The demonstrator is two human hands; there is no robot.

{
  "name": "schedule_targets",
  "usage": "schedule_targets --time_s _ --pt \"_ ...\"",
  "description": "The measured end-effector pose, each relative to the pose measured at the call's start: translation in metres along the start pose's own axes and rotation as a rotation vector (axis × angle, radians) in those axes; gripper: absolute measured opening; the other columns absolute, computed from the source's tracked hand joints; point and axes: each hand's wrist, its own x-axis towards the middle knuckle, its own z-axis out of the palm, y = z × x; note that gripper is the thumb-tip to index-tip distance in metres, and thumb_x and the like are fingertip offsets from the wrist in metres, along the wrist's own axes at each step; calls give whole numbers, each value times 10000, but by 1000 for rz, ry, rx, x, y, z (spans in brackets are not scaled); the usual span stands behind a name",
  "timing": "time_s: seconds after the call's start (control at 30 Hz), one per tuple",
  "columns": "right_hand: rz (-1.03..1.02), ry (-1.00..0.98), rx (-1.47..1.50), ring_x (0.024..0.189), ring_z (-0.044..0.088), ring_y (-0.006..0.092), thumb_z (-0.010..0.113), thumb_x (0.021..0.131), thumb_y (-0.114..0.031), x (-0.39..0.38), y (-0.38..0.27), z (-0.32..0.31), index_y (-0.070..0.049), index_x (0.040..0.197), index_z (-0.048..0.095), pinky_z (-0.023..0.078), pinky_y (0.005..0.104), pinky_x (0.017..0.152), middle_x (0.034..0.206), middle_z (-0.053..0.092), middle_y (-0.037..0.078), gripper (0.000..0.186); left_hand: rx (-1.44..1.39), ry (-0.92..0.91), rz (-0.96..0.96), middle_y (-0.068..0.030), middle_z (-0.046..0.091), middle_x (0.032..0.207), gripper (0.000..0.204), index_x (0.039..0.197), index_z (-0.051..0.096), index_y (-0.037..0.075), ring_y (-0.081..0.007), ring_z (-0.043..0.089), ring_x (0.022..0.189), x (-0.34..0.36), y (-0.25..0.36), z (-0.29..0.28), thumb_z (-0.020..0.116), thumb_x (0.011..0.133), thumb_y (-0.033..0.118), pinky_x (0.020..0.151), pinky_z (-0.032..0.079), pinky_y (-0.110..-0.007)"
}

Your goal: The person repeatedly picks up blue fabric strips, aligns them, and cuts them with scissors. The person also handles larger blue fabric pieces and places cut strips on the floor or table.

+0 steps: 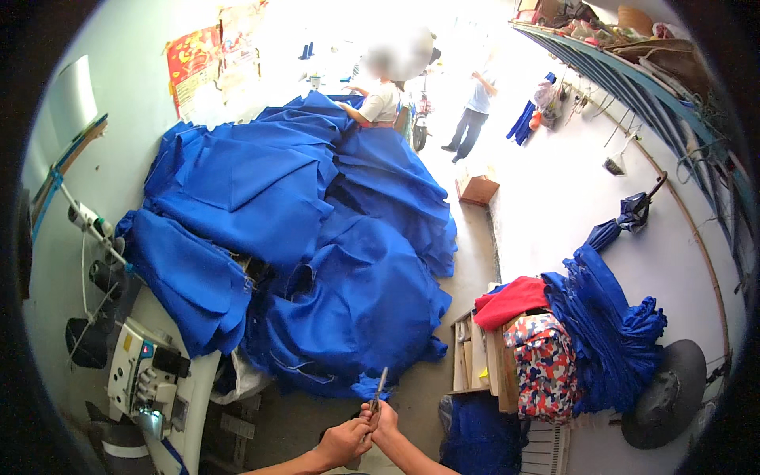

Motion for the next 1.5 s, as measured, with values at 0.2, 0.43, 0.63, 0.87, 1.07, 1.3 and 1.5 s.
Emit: schedule_targets --time_s 0.2,0.43,0.63,0.87,1.07,1.3,1.5 --pt "229 -263 -94 562 464 136 370 1051 -265 -61 43 -22 -33 932 549 403 279 514 809 593 107 316 -295 233 -528 -155 662 1186 253 1083 700 36 -271 694 900 -54 23 -56 719 880 186 815 550 -366" --pt "351 -332 -318 548 431 77 426 1078 -337 -171 67 -36 -41 979 546 359 220 505 768 556 41 334 -187 -87 -231 -113 645 1252 438 1128 715 46 -319 567 1151 -130 19 -39 737 877 404 996 458 -399" --pt "129 -346 -1026 503 438 54 533 1060 -326 -245 79 -72 -94 946 570 330 207 465 731 583 21 261 -293 -176 -683 -114 706 1037 514 943 725 49 -303 642 948 -172 50 -18 558 984 534 859 498 -406" --pt "-26 -446 -1233 518 464 59 532 1061 -337 -294 129 -132 -83 940 617 347 223 468 698 581 -16 294 -1081 49 -979 -47 646 846 267 1027 665 19 -140 600 703 -225 104 12 679 965 278 647 502 -293" --pt "-98 -232 -1146 498 468 78 525 1062 -337 -329 157 -138 -75 1086 571 346 237 453 686 586 25 267 -246 304 -616 -172 668 778 229 953 600 6 -303 662 692 -239 156 -18 643 962 230 637 498 -413" --pt "44 -319 -826 375 413 82 515 1066 -353 -309 189 -129 -103 1118 567 308 223 351 644 607 47 260 -224 64 -431 -253 669 812 244 1007 603 40 -457 666 770 -308 164 -58 637 972 279 648 515 -499" --pt "-79 -331 -953 393 434 67 545 1053 -358 -304 241 -107 -104 1011 610 310 213 366 639 612 16 265 -362 8 -597 -215 686 833 298 997 622 21 -344 679 753 -359 131 -108 647 970 317 696 530 -418"
